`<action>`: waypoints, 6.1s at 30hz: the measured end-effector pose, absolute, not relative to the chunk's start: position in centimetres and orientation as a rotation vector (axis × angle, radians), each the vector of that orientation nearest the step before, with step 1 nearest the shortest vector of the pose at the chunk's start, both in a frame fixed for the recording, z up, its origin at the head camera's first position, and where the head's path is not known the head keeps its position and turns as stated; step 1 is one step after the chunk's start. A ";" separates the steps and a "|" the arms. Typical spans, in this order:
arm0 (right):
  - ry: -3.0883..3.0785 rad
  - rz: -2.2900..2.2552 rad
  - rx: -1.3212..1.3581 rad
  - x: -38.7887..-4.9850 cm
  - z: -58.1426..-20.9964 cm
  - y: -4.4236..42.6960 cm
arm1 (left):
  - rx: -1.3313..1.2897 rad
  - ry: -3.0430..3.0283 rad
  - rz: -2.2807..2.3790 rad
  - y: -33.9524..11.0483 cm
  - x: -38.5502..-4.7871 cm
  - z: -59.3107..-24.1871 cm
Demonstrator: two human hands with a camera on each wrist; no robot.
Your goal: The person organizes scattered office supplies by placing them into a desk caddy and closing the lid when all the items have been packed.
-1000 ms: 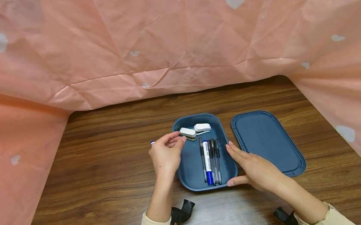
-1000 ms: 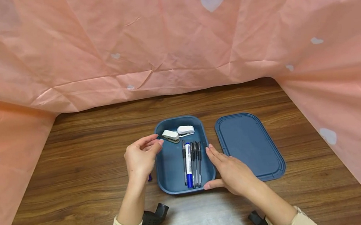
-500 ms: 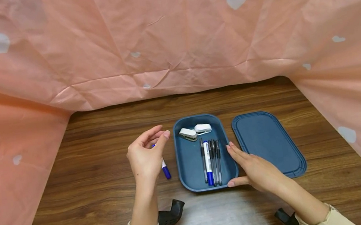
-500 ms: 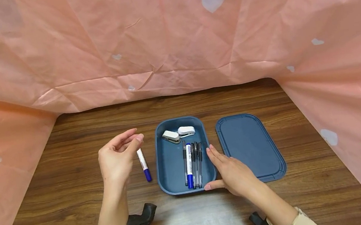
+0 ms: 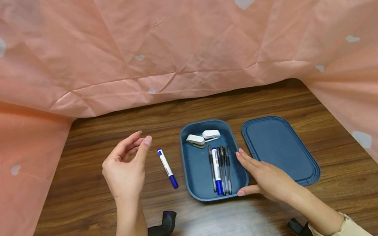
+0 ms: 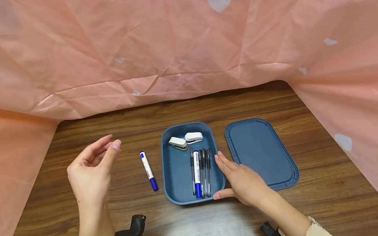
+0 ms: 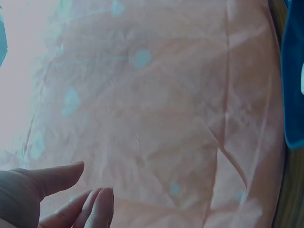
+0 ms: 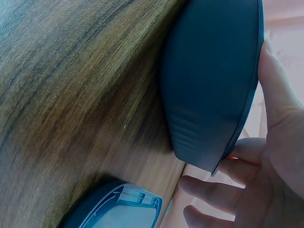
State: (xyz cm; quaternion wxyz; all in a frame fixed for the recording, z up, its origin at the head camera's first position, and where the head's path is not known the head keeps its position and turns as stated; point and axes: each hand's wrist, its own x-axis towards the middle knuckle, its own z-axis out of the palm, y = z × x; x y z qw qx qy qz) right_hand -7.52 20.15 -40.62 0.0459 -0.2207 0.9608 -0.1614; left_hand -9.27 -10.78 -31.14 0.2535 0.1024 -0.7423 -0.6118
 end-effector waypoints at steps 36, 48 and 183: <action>2.941 -0.482 -0.668 -7.6 -40.7 20.1 | 0.561 -2.453 -1.427 -14.6 -13.4 -40.0; 2.938 -0.488 -0.675 -7.6 -40.6 20.2 | 0.536 -2.580 -1.423 -12.8 -14.0 -43.4; 2.939 -0.497 -0.659 -7.6 -40.6 20.1 | 0.195 -2.831 -1.294 0.6 -13.4 -43.5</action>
